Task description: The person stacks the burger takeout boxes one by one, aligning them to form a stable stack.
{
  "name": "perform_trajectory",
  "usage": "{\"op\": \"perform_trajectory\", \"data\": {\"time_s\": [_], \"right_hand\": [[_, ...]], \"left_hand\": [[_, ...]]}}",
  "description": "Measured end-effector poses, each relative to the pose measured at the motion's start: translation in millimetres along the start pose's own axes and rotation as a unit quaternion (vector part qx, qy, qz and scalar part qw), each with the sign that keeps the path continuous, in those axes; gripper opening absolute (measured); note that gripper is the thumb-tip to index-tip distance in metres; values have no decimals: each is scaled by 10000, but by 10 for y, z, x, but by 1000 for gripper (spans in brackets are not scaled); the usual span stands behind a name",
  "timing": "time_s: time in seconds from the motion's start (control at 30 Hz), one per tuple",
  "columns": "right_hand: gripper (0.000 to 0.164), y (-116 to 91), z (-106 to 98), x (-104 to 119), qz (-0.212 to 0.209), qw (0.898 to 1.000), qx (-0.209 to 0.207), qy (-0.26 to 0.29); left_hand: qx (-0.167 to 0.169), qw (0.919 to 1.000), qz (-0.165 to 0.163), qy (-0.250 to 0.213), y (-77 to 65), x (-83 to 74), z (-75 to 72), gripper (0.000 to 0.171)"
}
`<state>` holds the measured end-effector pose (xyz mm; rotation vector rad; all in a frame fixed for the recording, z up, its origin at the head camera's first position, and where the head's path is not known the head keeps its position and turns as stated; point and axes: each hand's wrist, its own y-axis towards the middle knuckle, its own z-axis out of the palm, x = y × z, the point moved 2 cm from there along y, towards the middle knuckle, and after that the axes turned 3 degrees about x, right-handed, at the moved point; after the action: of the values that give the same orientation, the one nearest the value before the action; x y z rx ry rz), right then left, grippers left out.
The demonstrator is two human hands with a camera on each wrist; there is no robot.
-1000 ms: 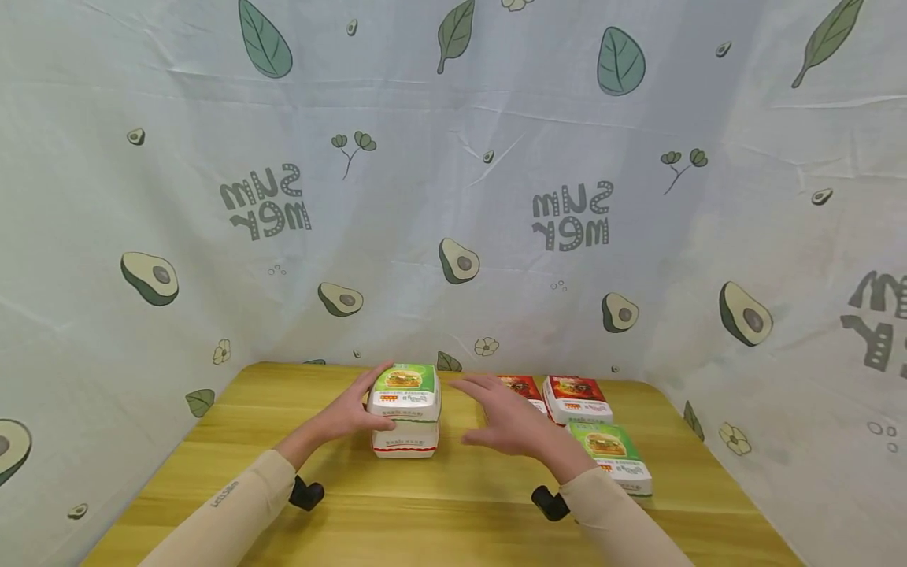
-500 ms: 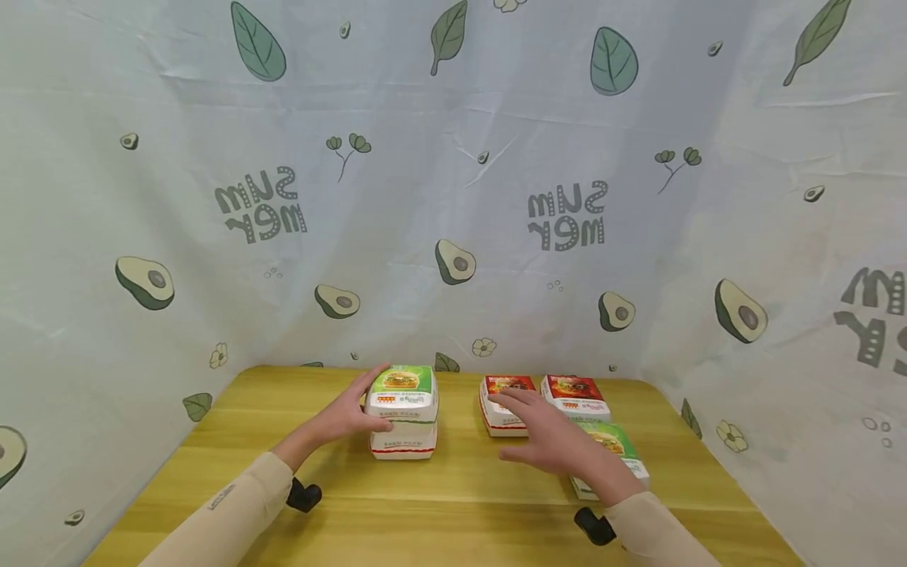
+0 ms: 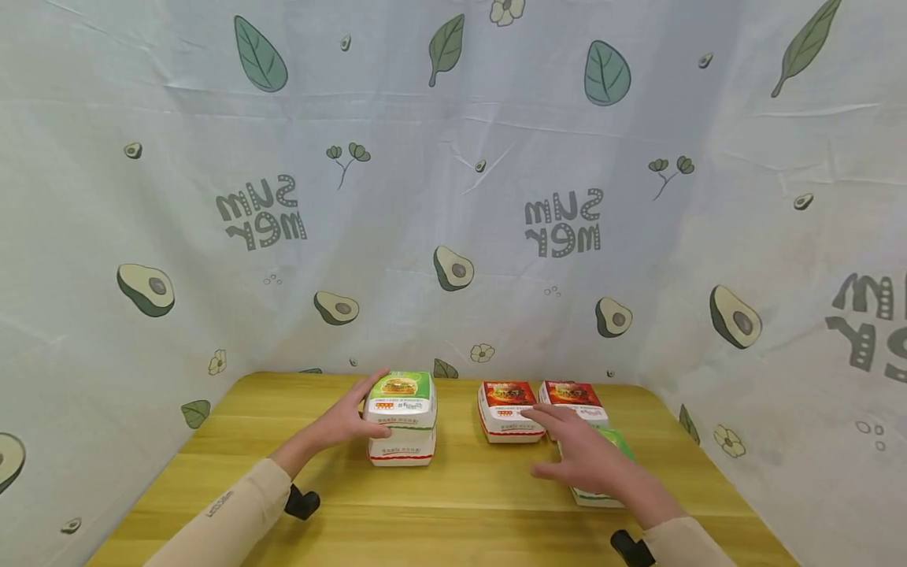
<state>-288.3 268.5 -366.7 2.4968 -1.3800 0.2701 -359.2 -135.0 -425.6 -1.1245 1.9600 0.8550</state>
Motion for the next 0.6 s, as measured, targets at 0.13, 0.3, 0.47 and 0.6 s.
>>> {"op": "perform_trajectory", "data": {"time_s": [0.13, 0.3, 0.47, 0.6], "right_hand": [[83, -81, 4, -106, 50, 10000, -38, 1], [83, -189, 1, -279, 135, 9997, -190, -5], [85, -263, -1, -397, 392, 9991, -123, -89], [88, -304, 16, -469, 419, 9987, -192, -204]], "left_hand": [[44, 10000, -35, 26, 5, -2, -3, 109], [87, 10000, 17, -19, 46, -20, -10, 108], [95, 9999, 60, -80, 63, -21, -14, 108], [42, 10000, 10, -55, 46, 20, -11, 108]]}}
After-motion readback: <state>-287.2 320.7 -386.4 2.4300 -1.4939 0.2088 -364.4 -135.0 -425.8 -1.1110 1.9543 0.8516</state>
